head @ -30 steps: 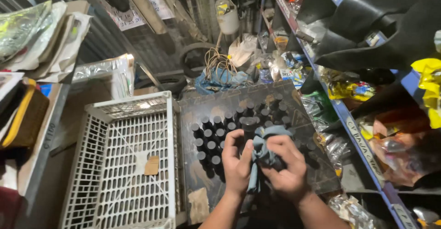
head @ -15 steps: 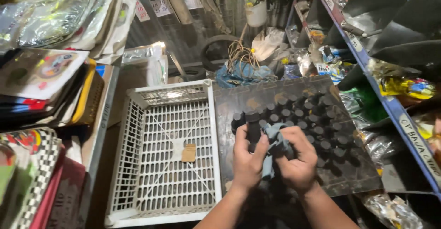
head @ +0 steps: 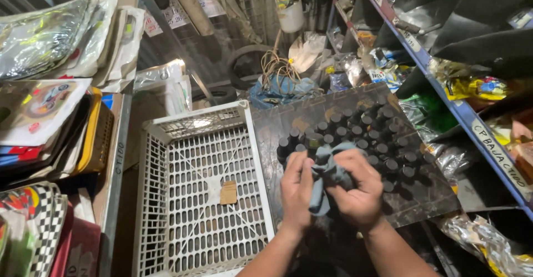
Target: Cleaning small cylindrical machine parts using a cloth at a workbench.
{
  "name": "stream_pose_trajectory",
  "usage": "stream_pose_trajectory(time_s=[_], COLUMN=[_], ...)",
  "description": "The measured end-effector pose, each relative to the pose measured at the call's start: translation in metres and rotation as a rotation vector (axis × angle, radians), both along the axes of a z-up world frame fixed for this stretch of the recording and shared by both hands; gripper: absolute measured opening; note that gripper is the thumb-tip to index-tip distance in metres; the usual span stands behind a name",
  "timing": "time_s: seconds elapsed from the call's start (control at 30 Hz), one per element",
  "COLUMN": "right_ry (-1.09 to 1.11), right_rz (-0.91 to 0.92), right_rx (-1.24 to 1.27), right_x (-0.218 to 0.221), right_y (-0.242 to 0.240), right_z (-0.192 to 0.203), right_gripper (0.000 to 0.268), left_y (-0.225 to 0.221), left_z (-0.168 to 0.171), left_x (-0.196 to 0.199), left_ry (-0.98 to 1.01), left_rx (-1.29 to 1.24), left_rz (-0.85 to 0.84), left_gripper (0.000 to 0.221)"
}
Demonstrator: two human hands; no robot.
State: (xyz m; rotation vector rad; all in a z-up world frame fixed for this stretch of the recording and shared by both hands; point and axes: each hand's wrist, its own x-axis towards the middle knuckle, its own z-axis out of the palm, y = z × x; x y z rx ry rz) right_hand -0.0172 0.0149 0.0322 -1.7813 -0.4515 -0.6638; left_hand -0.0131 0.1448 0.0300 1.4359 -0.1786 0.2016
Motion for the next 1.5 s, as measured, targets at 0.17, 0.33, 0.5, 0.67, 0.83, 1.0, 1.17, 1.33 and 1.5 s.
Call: stream_pose_trajectory(time_s=[0.17, 0.33, 0.5, 0.67, 0.83, 1.0, 1.17, 1.33, 1.5], right_ry=[0.026, 0.166, 0.229, 0.134, 0.054, 0.039, 0.077, 0.229, 0.062], right_rz=[0.226, 0.216, 0.355, 0.379, 0.219, 0.412, 0.337, 0.099, 0.416], right_rx=[0.042, 0.275, 0.326, 0.221, 0.195, 0.142, 0.132, 0.19, 0.101], right_x=[0.002, 0.012, 0.015, 0.025, 0.033, 0.033, 0.04, 0.038, 0.04], right_y=[-0.017, -0.033, -0.052, -0.083, -0.107, -0.134, -0.155, -0.15, -0.158], right_z=[-0.012, -0.022, -0.024, -0.014, -0.015, -0.013, -0.036, -0.026, -0.025], right_gripper=[0.029, 0.024, 0.011, 0.011, 0.014, 0.016, 0.023, 0.059, 0.04], left_y=[-0.006, -0.027, -0.047, -0.083, -0.118, -0.131, -0.142, -0.146, -0.142], left_z=[-0.006, -0.002, -0.004, -0.019, -0.005, -0.016, -0.02, -0.017, -0.022], left_x=[0.001, 0.0, 0.005, 0.007, 0.006, 0.018, 0.017, 0.024, 0.029], left_ry=[0.128, 0.159, 0.078, 0.106, 0.133, 0.154, 0.172, 0.062, 0.136], left_rx=[-0.112, -0.133, -0.233, -0.288, -0.339, -0.219, -0.14, -0.174, -0.13], left_rz=[0.058, 0.041, 0.114, 0.132, 0.035, 0.198, 0.184, 0.114, 0.226], left_gripper=[0.031, 0.021, 0.029, 0.028, 0.028, 0.027, 0.035, 0.017, 0.024])
